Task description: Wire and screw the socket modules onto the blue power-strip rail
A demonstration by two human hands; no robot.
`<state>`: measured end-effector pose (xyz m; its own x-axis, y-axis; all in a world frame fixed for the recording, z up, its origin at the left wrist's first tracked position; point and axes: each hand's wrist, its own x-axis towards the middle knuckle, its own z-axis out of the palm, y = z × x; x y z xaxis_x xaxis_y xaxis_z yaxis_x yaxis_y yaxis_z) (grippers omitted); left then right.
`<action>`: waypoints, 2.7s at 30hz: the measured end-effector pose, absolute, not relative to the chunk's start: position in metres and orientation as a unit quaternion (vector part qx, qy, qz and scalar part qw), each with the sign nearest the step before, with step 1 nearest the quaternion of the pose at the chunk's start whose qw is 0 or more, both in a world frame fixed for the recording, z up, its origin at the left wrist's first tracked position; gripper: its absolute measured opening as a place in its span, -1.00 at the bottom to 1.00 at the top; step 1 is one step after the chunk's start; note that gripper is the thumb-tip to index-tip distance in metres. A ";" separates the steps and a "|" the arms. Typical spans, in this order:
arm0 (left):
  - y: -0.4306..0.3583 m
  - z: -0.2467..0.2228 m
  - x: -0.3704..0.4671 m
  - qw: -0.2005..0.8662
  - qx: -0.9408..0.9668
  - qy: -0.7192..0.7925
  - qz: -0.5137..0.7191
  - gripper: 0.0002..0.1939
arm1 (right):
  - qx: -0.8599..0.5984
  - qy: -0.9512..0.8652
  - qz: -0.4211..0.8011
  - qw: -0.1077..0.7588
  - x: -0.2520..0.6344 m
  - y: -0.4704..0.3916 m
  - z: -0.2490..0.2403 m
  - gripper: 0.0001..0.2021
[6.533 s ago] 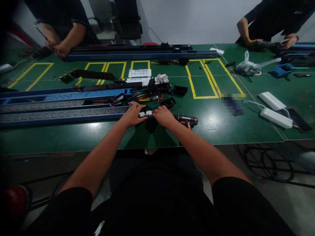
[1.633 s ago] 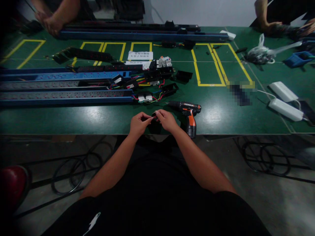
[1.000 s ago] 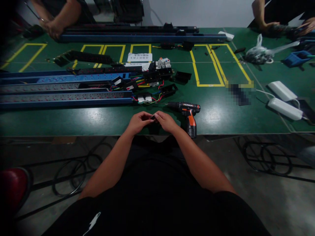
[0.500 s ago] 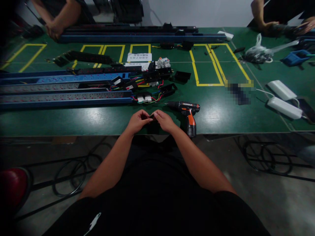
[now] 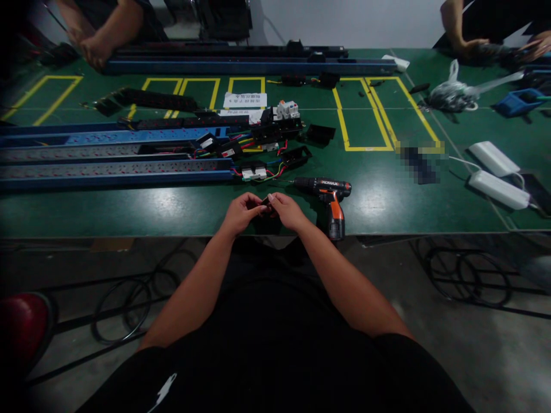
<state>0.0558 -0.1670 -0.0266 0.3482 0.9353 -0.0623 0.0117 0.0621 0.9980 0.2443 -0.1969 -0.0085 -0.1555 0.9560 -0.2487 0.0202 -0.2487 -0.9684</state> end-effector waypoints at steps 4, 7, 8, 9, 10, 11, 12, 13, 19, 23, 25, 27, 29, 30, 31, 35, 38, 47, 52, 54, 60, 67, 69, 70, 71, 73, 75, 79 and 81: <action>-0.165 -0.028 0.054 0.630 0.540 0.401 0.388 -0.58 | -0.510 -0.478 0.596 0.395 0.244 -0.199 -0.007 -0.41; -0.164 -0.028 0.053 0.635 0.544 0.390 0.385 -0.58 | -0.509 -0.468 0.597 0.408 0.241 -0.199 -0.009 -0.39; -0.165 -0.028 0.053 0.633 0.549 0.386 0.386 -0.59 | -0.507 -0.459 0.601 0.413 0.239 -0.199 -0.009 -0.38; -0.165 -0.028 0.053 0.627 0.555 0.385 0.388 -0.59 | -0.505 -0.447 0.608 0.419 0.237 -0.199 -0.010 -0.37; -0.166 -0.027 0.054 0.616 0.563 0.389 0.390 -0.60 | -0.501 -0.434 0.616 0.425 0.235 -0.200 -0.011 -0.35; -0.167 -0.027 0.054 0.603 0.571 0.396 0.391 -0.60 | -0.497 -0.421 0.624 0.432 0.234 -0.200 -0.012 -0.34; -0.168 -0.026 0.054 0.591 0.577 0.405 0.392 -0.59 | -0.493 -0.408 0.631 0.439 0.233 -0.200 -0.013 -0.32; -0.168 -0.026 0.054 0.583 0.581 0.412 0.390 -0.59 | -0.488 -0.397 0.637 0.445 0.232 -0.201 -0.014 -0.31; -0.170 -0.028 0.055 0.569 0.584 0.423 0.395 -0.66 | -0.476 -0.378 0.651 0.455 0.236 -0.203 -0.018 -0.30; -0.171 -0.031 0.056 0.525 0.606 0.443 0.401 -0.75 | -0.484 -0.378 0.641 0.460 0.236 -0.202 -0.020 -0.34; -0.172 -0.030 0.057 0.494 0.625 0.456 0.396 -0.77 | -0.484 -0.372 0.640 0.466 0.236 -0.201 -0.021 -0.35; -0.171 -0.027 0.057 0.442 0.658 0.467 0.392 -0.81 | -0.489 -0.374 0.635 0.467 0.236 -0.200 -0.022 -0.36; -0.170 -0.022 0.056 0.386 0.696 0.467 0.384 -0.87 | -0.497 -0.378 0.626 0.466 0.236 -0.200 -0.023 -0.36; -0.168 -0.019 0.056 0.365 0.714 0.463 0.377 -0.89 | -0.500 -0.381 0.623 0.466 0.236 -0.199 -0.023 -0.37; -0.167 -0.016 0.055 0.352 0.729 0.458 0.368 -0.91 | -0.501 -0.384 0.620 0.466 0.236 -0.199 -0.023 -0.38; -0.160 -0.009 0.052 0.343 0.758 0.447 0.329 -0.93 | -0.509 -0.403 0.602 0.465 0.235 -0.198 -0.025 -0.45; -0.156 -0.007 0.050 0.325 0.771 0.441 0.326 -0.95 | -0.512 -0.408 0.590 0.472 0.234 -0.198 -0.027 -0.49; -0.127 -0.008 0.042 0.262 0.758 0.470 0.370 -0.88 | -0.573 -0.452 0.534 0.426 0.246 -0.214 0.004 -0.50; -0.116 -0.013 0.037 0.313 0.709 0.490 0.399 -0.77 | -0.661 -0.543 0.305 0.418 0.311 -0.232 0.039 -0.53; -0.115 -0.017 0.038 0.351 0.685 0.485 0.415 -0.76 | -0.725 -0.522 0.188 0.408 0.340 -0.239 0.043 -0.56; -0.113 -0.028 0.043 0.487 0.596 0.447 0.455 -0.75 | -0.853 -0.434 0.208 0.202 0.387 -0.247 0.028 -0.17; -0.117 -0.034 0.053 0.497 0.559 0.451 0.487 -0.73 | -0.830 -0.484 0.248 0.126 0.402 -0.234 0.024 -0.22; -0.119 -0.035 0.055 0.507 0.544 0.449 0.495 -0.72 | -0.820 -0.494 0.263 0.118 0.402 -0.236 0.024 -0.39; -0.120 -0.036 0.056 0.513 0.536 0.446 0.501 -0.72 | -0.820 -0.493 0.266 0.117 0.402 -0.238 0.024 -0.42; -0.120 -0.036 0.056 0.520 0.526 0.441 0.508 -0.72 | -0.823 -0.486 0.268 0.120 0.400 -0.240 0.025 -0.43; -0.120 -0.036 0.055 0.541 0.507 0.427 0.517 -0.72 | -0.833 -0.465 0.267 0.140 0.397 -0.245 0.028 -0.43; -0.119 -0.036 0.053 0.563 0.487 0.416 0.522 -0.72 | -0.834 -0.444 0.279 0.172 0.394 -0.252 0.030 -0.46; -0.118 -0.035 0.051 0.593 0.450 0.406 0.531 -0.69 | -0.783 -0.379 0.379 0.316 0.389 -0.268 0.028 -0.47; -0.117 -0.035 0.050 0.600 0.437 0.404 0.535 -0.68 | -0.746 -0.340 0.416 0.393 0.384 -0.277 0.024 -0.39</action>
<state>0.0496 -0.1175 -0.0352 0.1011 0.9947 -0.0167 -0.2899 0.0455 0.9560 0.3836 -0.2772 0.0242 0.4218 0.8349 -0.3535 0.1809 -0.4596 -0.8695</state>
